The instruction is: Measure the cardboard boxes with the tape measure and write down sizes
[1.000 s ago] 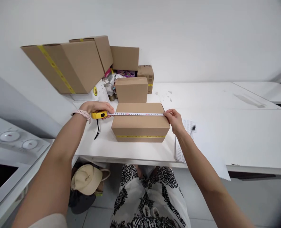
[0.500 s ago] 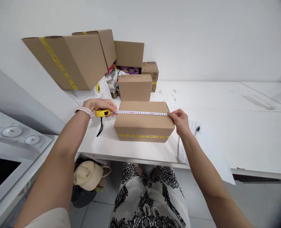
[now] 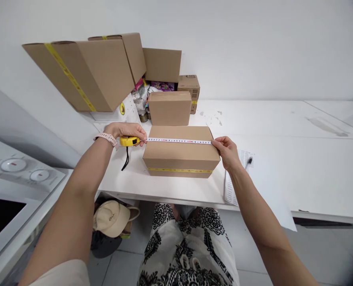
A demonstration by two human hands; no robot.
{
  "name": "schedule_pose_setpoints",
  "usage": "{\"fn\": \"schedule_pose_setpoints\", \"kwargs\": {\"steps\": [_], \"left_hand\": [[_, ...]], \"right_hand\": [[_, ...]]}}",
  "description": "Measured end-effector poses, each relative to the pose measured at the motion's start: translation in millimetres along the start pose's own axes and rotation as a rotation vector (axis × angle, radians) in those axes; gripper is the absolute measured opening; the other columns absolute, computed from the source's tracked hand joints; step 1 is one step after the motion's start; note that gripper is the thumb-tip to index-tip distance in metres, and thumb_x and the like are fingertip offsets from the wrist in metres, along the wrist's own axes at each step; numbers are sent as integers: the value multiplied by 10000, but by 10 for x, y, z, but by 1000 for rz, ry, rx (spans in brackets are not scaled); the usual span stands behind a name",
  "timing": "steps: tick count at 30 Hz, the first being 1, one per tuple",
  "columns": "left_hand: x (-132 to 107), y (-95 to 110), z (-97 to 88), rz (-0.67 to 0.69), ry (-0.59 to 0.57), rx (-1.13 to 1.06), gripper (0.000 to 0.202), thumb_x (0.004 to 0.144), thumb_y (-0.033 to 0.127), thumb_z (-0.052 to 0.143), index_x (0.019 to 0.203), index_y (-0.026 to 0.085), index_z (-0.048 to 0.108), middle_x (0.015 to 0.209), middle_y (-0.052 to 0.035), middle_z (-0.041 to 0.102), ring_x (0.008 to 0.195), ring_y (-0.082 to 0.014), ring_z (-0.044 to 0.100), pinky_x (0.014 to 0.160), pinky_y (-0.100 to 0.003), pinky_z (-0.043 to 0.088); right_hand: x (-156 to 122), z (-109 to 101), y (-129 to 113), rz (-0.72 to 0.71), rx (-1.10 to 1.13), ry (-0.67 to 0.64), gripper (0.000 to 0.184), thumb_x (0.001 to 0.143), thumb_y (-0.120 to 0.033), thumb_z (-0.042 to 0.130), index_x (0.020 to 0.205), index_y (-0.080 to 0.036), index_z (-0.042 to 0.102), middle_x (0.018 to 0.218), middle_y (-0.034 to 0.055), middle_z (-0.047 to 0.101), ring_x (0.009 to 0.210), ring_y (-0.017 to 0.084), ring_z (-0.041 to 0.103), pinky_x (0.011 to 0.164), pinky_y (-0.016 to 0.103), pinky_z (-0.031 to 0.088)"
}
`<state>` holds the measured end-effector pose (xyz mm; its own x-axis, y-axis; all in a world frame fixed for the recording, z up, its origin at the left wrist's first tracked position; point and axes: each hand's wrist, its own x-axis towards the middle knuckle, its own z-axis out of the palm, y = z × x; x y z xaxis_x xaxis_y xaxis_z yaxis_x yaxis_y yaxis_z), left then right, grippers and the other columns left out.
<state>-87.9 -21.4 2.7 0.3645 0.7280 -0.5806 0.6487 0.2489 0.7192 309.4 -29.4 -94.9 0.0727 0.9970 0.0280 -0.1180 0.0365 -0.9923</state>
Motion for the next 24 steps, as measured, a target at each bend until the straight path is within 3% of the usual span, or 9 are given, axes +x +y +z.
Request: {"fn": "schedule_pose_setpoints", "kwargs": {"steps": [9, 17, 24], "left_hand": [[-53, 106, 43, -9, 3, 53, 300, 682, 446, 838, 685, 162, 739, 664, -68, 696, 558, -140, 581, 501, -223, 448], [-111, 137, 58, 0, -6, 83, 302, 718, 450, 812, 692, 159, 734, 665, -68, 689, 565, -139, 571, 500, -218, 437], [-98, 116, 58, 2, -22, 34, 313, 679, 449, 852, 670, 163, 725, 636, -53, 677, 540, -130, 558, 483, -212, 429]], "right_hand": [[-58, -91, 44, -103, 20, -42, 406, 634, -529, 847, 693, -198, 619, 599, -28, 546, 554, 100, 441, 542, 266, 384], [-29, -133, 82, -28, 98, -97, 387, 606, -525, 871, 723, -214, 671, 797, 0, 660, 696, 123, 529, 623, 263, 438], [-18, -145, 101, -28, 55, -80, 398, 598, -544, 880, 737, -222, 694, 758, -13, 656, 674, 112, 518, 601, 244, 429]]}}
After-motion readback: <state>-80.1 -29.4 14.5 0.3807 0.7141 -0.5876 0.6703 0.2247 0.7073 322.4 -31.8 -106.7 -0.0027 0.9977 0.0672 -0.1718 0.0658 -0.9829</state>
